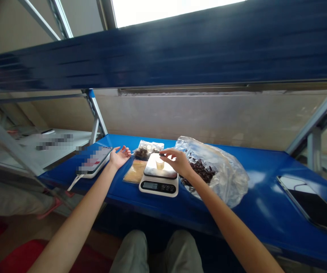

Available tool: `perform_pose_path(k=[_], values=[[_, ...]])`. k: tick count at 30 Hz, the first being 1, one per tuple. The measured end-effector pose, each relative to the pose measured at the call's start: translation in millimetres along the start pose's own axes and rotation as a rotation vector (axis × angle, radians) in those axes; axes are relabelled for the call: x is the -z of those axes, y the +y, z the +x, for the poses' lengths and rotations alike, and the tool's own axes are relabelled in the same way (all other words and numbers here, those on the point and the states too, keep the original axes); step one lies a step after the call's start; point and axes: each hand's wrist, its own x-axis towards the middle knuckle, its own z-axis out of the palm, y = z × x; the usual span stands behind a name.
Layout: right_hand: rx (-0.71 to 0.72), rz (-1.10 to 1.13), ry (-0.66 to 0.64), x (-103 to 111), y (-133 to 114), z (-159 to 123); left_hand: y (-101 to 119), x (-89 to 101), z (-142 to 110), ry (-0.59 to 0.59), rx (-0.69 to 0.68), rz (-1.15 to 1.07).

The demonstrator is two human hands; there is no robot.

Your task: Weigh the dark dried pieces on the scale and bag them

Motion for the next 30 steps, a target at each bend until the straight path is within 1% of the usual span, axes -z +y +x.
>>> perform_pose_path(k=[4, 7, 11, 14, 16, 19, 21, 24, 30], values=[[0.008, 0.033, -0.033, 0, 0, -1, 1, 1.5, 1, 0.01, 0.002, -0.006], [-0.004, 0.082, -0.028, 1, 2, 0, 1, 1.0, 1, 0.013, 0.001, -0.006], [-0.063, 0.289, -0.009, 4, 5, 3, 2, 0.3, 0, 0.018, -0.002, -0.009], [-0.062, 0.386, -0.05, 5, 4, 4, 2, 0.4, 0, 0.022, -0.001, -0.004], [-0.025, 0.37, -0.093, 6, 1, 3, 2, 0.6, 1, 0.027, -0.001, -0.002], [0.03, 0.27, -0.141, 7, -4, 1, 2, 0.7, 0, 0.031, -0.005, -0.002], [0.035, 0.222, -0.18, 8, -7, 1, 3, 0.6, 0, 0.03, -0.006, 0.001], [0.03, 0.22, -0.241, 10, -7, 2, 3, 0.0, -2, 0.028, -0.017, 0.002], [0.038, 0.214, -0.3, 11, -10, 1, 4, -2.0, -6, 0.031, -0.037, -0.016]])
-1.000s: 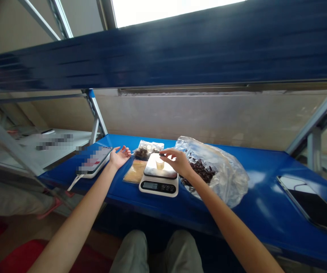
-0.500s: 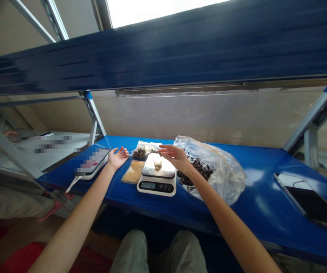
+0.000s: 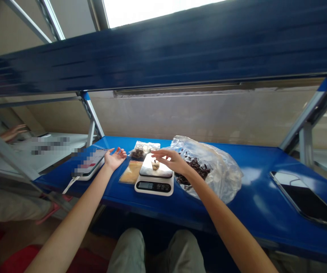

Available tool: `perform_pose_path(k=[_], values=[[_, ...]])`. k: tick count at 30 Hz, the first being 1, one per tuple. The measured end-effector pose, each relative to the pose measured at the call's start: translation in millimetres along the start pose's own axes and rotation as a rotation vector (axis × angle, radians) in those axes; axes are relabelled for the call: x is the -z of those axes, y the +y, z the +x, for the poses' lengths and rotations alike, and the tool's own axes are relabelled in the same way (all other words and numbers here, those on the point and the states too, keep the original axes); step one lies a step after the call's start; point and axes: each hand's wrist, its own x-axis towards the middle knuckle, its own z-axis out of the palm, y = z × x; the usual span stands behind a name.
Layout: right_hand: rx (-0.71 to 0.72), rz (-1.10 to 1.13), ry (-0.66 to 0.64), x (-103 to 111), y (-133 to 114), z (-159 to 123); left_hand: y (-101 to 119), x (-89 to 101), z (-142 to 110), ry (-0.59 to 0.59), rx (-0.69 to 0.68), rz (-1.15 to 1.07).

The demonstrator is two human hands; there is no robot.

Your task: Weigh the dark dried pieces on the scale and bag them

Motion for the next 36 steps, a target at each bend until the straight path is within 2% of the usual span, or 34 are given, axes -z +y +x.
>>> perform_pose_path(k=[2, 4, 8, 10, 12, 15, 18, 21, 25, 28, 32, 36], values=[[-0.015, -0.045, 0.008, 0, -1, 0, 0, -0.5, -1, 0.003, 0.0, -0.001], [-0.047, -0.097, 0.074, 3, -1, 1, 0, -0.8, -1, 0.008, -0.001, -0.002], [-0.139, -0.149, 0.331, 19, 13, 2, 0, -1.1, -1, 0.008, -0.001, -0.002], [-0.218, -0.263, 0.411, 29, 24, -1, 0, -1.6, -2, 0.007, -0.002, -0.004], [-0.333, -0.461, 0.391, 37, 35, -6, 0, -2.3, -3, 0.011, -0.005, -0.008], [-0.487, -0.754, 0.294, 40, 48, -14, 0, -3.8, -5, 0.023, -0.009, -0.018], [-0.531, -0.899, 0.195, 38, 52, -19, 1, -4.7, -6, 0.032, -0.012, -0.033], [-0.516, -0.913, 0.18, 36, 50, -18, 1, -4.6, -5, 0.039, -0.019, -0.032], [-0.476, -0.86, 0.283, 36, 44, -16, 0, -3.1, -4, 0.028, -0.02, -0.027], [-0.433, -0.73, 0.338, 36, 42, -12, 0, -2.1, -3, 0.023, -0.016, -0.029], [-0.363, -0.541, 0.297, 33, 43, -9, 1, -2.1, -3, 0.022, -0.017, -0.029], [-0.34, -0.458, 0.244, 29, 46, -9, 0, -3.4, -5, 0.027, -0.021, -0.033]])
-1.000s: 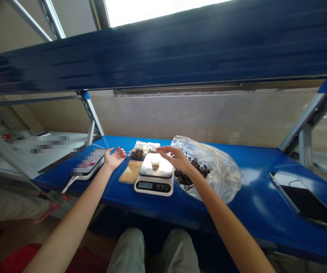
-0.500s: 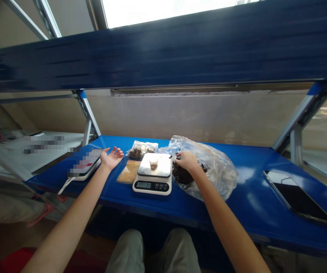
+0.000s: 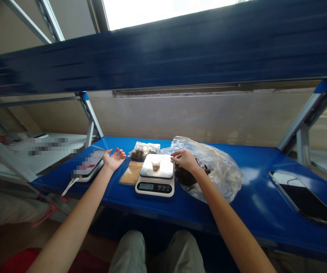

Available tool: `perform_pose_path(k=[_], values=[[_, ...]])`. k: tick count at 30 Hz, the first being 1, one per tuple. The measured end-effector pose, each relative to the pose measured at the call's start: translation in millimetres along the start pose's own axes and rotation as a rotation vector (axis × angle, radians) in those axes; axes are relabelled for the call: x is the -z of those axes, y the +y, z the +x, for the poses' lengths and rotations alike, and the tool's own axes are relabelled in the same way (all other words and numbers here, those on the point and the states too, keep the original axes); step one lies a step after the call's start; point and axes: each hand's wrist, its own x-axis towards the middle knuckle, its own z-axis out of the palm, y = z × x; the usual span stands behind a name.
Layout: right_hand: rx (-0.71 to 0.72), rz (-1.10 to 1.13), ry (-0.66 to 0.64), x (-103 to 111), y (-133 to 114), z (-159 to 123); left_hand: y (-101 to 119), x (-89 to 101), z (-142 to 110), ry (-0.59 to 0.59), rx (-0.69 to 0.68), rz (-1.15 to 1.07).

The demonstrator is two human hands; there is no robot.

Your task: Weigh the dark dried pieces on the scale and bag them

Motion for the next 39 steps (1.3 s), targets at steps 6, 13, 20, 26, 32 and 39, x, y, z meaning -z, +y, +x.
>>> perform_pose_path(k=[6, 13, 20, 26, 32, 39], values=[[-0.006, 0.006, 0.013, -2, 3, 0, -1, -1.0, 0, 0.04, -0.006, -0.007], [0.028, 0.176, 0.128, -3, -15, -1, -2, 1.8, 6, 0.063, -0.001, -0.008], [0.178, 0.27, 0.19, -15, -50, -13, -3, 3.4, 7, 0.057, -0.007, 0.006], [0.266, 0.25, 0.182, -18, -58, -20, -4, 3.2, 6, 0.052, -0.016, 0.014], [0.261, 0.254, 0.132, -18, -59, -20, -3, 4.0, 6, 0.031, -0.028, 0.013], [0.166, 0.45, 0.15, 5, -36, -2, -2, 1.1, 3, 0.046, -0.033, 0.016]])
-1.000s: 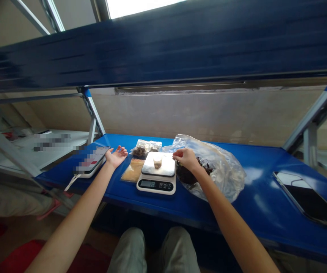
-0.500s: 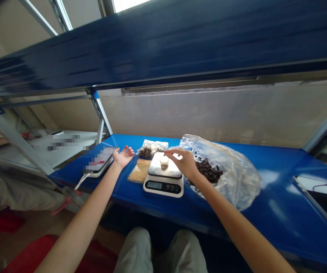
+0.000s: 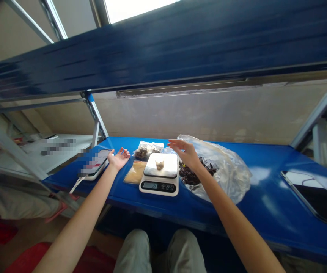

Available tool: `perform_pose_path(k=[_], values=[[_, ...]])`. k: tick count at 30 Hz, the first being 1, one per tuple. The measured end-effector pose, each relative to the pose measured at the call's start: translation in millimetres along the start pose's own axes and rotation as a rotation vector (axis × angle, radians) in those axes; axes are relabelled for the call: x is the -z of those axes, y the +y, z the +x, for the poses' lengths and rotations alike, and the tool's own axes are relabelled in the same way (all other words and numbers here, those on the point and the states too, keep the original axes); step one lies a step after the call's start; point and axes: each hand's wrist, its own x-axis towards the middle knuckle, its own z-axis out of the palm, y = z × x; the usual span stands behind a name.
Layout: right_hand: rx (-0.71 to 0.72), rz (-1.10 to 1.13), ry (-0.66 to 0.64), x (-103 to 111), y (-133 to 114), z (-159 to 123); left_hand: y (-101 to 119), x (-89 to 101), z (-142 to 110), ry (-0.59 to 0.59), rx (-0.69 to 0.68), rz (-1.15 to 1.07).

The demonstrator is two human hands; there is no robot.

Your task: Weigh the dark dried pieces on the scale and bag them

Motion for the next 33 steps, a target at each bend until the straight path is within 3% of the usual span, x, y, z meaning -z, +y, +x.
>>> perform_pose_path(k=[4, 6, 9, 12, 18, 25, 30, 33], values=[[-0.202, -0.397, 0.02, 28, 20, 3, 1, -0.3, 0, -0.003, 0.002, 0.004], [-0.332, -0.619, -0.039, 36, 28, 1, 1, -0.2, 0, -0.005, 0.004, 0.001], [-0.498, -0.862, -0.144, 40, 32, -4, 1, -0.1, -1, -0.006, 0.005, -0.006], [-0.594, -1.015, -0.137, 38, 28, -5, 1, 0.2, 0, 0.002, 0.003, -0.003], [-0.711, -1.119, -0.09, 42, 22, -5, 0, 2.6, 3, -0.009, 0.005, 0.004], [-0.631, -1.099, -0.034, 45, 20, -5, -1, 3.9, 3, -0.041, 0.009, -0.004], [-0.726, -1.169, -0.122, 45, 22, -5, -2, 2.2, 1, -0.04, 0.008, -0.008], [-0.694, -1.139, -0.149, 45, 29, -5, -2, 1.9, 1, -0.037, 0.005, -0.007]])
